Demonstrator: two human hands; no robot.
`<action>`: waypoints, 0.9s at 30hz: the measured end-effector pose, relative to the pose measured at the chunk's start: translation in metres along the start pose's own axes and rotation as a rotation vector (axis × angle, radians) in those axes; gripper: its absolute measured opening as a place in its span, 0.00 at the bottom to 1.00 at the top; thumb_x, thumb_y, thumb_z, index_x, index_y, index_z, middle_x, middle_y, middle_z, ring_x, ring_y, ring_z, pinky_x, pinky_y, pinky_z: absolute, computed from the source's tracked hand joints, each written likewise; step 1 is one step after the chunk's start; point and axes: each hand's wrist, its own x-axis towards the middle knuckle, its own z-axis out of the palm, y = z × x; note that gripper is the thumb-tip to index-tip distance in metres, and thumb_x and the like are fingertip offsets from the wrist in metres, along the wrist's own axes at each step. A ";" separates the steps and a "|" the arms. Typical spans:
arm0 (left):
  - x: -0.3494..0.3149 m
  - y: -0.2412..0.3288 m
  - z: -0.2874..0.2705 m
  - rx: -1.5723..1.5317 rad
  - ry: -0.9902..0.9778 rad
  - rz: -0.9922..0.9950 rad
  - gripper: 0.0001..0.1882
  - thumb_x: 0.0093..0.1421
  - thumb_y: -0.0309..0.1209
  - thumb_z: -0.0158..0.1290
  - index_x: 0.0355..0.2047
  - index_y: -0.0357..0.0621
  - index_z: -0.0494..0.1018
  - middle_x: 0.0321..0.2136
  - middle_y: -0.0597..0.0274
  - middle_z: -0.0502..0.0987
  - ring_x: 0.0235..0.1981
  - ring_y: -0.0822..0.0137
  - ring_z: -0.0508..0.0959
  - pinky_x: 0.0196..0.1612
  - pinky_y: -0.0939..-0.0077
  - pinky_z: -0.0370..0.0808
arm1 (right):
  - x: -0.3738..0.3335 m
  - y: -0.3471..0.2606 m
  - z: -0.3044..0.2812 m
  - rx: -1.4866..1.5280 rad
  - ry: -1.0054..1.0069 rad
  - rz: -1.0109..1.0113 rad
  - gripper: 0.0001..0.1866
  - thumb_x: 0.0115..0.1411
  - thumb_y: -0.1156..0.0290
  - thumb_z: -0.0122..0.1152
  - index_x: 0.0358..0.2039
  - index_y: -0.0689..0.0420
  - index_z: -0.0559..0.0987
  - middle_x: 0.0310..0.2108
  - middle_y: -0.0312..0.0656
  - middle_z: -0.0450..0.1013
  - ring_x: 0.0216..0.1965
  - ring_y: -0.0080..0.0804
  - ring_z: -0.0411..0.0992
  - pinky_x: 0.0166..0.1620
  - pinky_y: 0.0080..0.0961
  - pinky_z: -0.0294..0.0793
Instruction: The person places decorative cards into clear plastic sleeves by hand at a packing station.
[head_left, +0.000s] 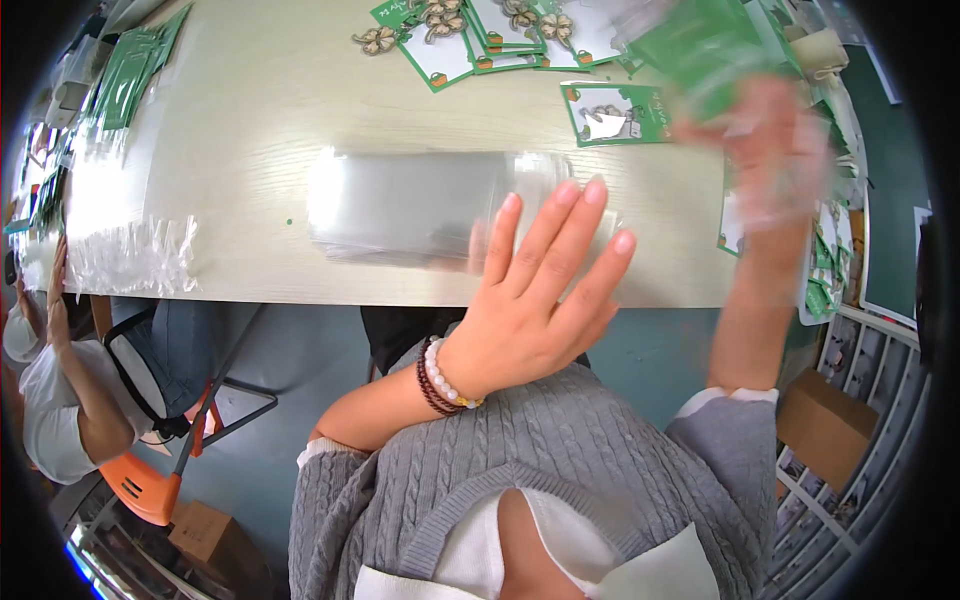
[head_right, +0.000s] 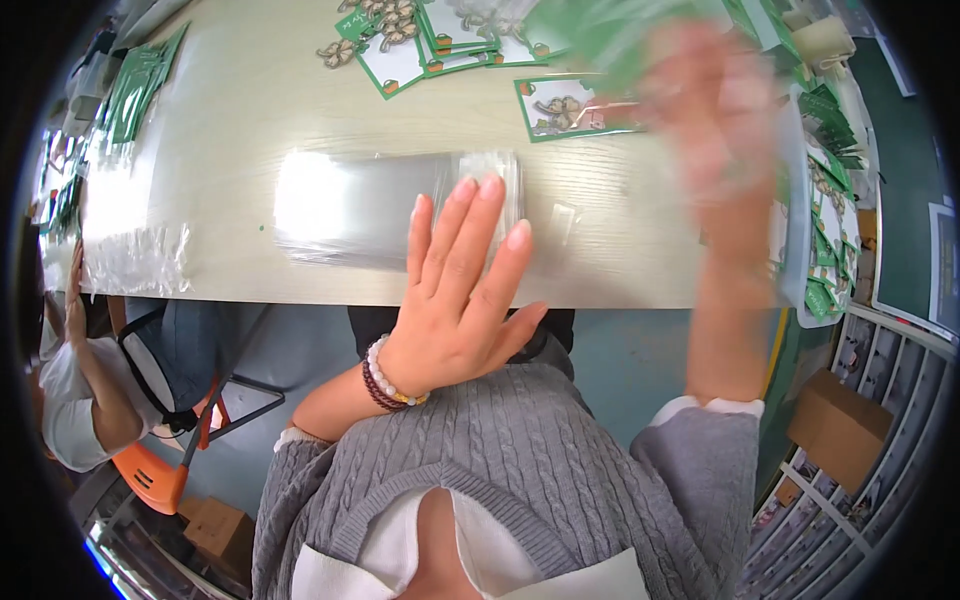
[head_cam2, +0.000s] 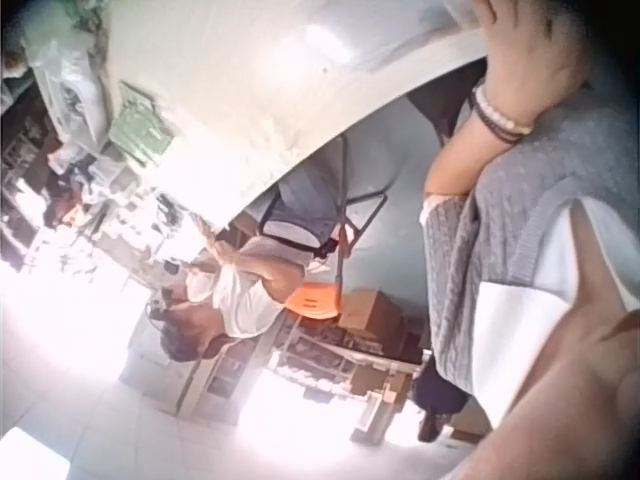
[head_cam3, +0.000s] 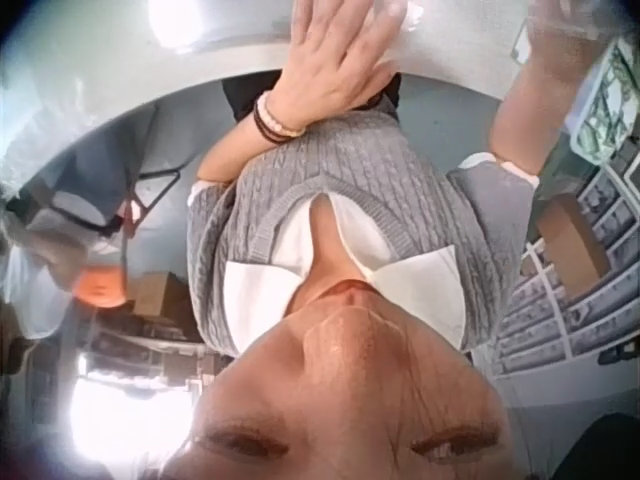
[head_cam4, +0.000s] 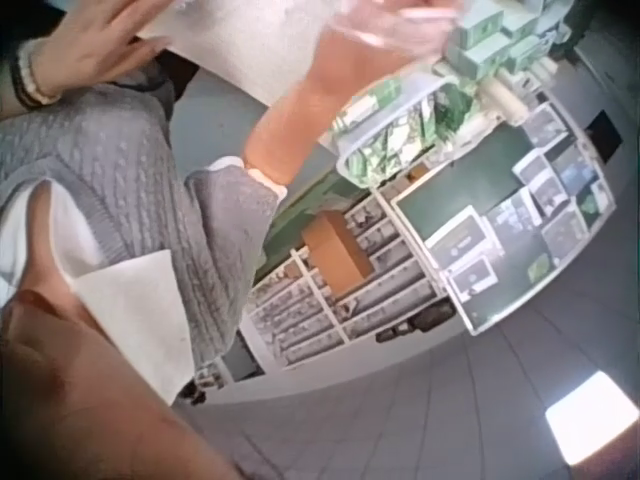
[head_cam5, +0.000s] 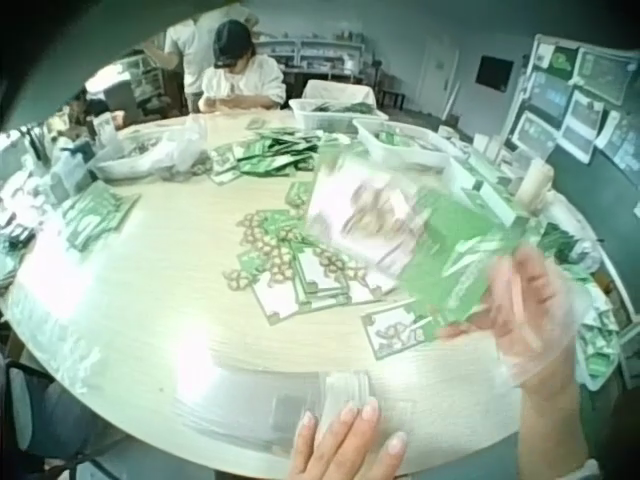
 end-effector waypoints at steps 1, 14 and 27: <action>0.002 0.001 -0.002 0.003 0.003 0.017 0.41 0.47 0.34 0.61 0.61 0.37 0.57 0.62 0.33 0.55 0.64 0.39 0.55 0.64 0.40 0.46 | 0.012 -0.033 -0.025 -0.696 0.205 -0.250 0.11 0.64 0.70 0.45 0.41 0.58 0.75 0.40 0.41 0.73 0.51 0.37 0.69 0.50 0.36 0.73; -0.006 -0.014 -0.017 0.101 -0.236 -0.124 0.32 0.51 0.33 0.59 0.57 0.42 0.65 0.60 0.48 0.62 0.62 0.51 0.62 0.64 0.47 0.52 | 0.070 0.027 -0.053 -0.042 -0.422 0.731 0.21 0.63 0.60 0.54 0.51 0.62 0.72 0.30 0.37 0.73 0.30 0.32 0.79 0.30 0.21 0.80; -0.005 -0.015 -0.022 0.147 -0.322 -0.168 0.26 0.53 0.37 0.59 0.50 0.38 0.70 0.57 0.50 0.65 0.60 0.53 0.63 0.63 0.53 0.56 | 0.219 0.070 0.019 -0.744 -0.664 -0.156 0.17 0.60 0.56 0.57 0.42 0.56 0.73 0.27 0.35 0.72 0.21 0.22 0.70 0.23 0.16 0.69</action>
